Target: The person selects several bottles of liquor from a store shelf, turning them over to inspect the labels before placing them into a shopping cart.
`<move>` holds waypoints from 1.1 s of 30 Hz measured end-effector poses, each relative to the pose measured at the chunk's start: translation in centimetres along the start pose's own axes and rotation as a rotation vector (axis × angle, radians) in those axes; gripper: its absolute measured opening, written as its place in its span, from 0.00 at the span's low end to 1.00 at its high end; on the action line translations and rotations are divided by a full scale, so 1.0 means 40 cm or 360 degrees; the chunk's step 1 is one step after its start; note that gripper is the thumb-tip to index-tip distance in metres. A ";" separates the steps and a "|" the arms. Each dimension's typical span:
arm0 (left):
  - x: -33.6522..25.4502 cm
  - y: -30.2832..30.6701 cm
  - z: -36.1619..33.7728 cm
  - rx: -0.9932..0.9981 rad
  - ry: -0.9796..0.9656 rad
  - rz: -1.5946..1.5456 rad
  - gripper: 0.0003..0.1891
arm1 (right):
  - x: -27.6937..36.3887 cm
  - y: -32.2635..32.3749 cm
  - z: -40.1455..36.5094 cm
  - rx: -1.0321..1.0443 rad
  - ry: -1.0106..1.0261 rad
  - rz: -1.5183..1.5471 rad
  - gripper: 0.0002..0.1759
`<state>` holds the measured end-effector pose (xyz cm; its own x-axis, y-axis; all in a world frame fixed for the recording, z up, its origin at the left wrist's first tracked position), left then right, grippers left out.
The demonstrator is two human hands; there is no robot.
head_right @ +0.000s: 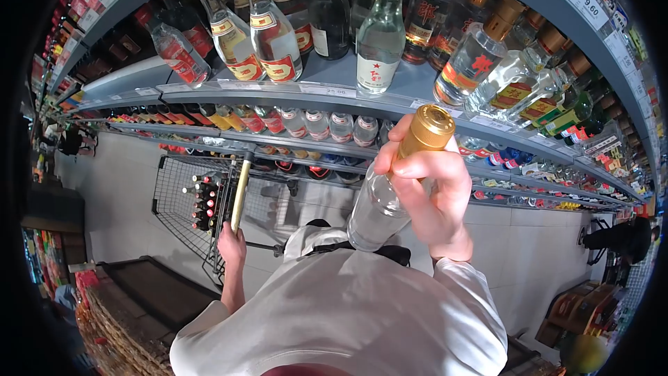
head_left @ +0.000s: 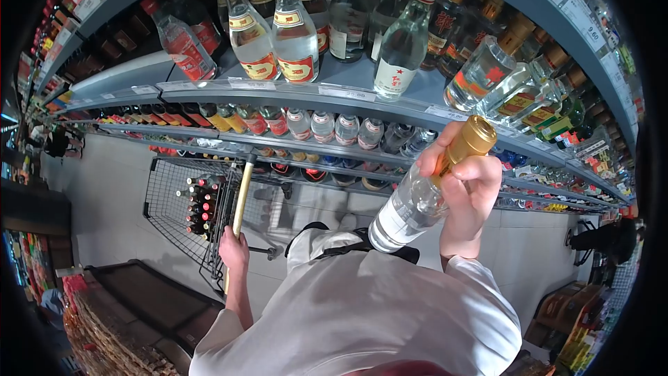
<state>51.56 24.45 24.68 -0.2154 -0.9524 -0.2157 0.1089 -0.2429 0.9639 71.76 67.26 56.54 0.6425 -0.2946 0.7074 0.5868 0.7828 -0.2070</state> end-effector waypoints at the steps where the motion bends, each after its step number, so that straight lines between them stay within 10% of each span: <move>1: 0.005 -0.003 0.001 0.0010 -0.0010 0.0001 0.13 | -0.002 -0.007 -0.005 -0.0007 -0.0009 0.0008 0.14; 20: 0.056 0.083 -0.007 -0.0249 -0.0420 -0.0909 0.34 | -0.030 -0.415 -0.287 -0.0052 -0.0568 -0.0019 0.13; 22: -0.001 0.211 -0.026 0.0164 -0.0336 -0.1385 0.32 | -0.024 -0.462 -0.334 -0.0076 -0.0627 -0.0094 0.13; 26: -0.070 0.347 -0.105 0.2073 -0.0322 -0.3119 0.50 | -0.017 -0.530 -0.409 -0.0150 -0.0768 -0.0197 0.14; 33: -0.105 0.474 -0.226 0.1417 -0.0748 -0.2063 0.65 | 0.057 -0.553 -0.512 -0.0499 -0.0772 -0.0408 0.16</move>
<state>63.28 22.17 42.46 0.0111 -0.0331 -0.9994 -0.8920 -0.4519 0.0051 70.35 38.03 48.89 0.2089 -0.1119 0.9715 0.8565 0.5005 -0.1265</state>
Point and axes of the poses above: each hand's wrist, its own z-axis towards the middle knuckle, its own y-axis out of the back of the hand, x = y × z, the point moved 1 cm from there along z, towards the middle knuckle, and after that the axes turned 9 degrees about -x, right-handed, at the moved point
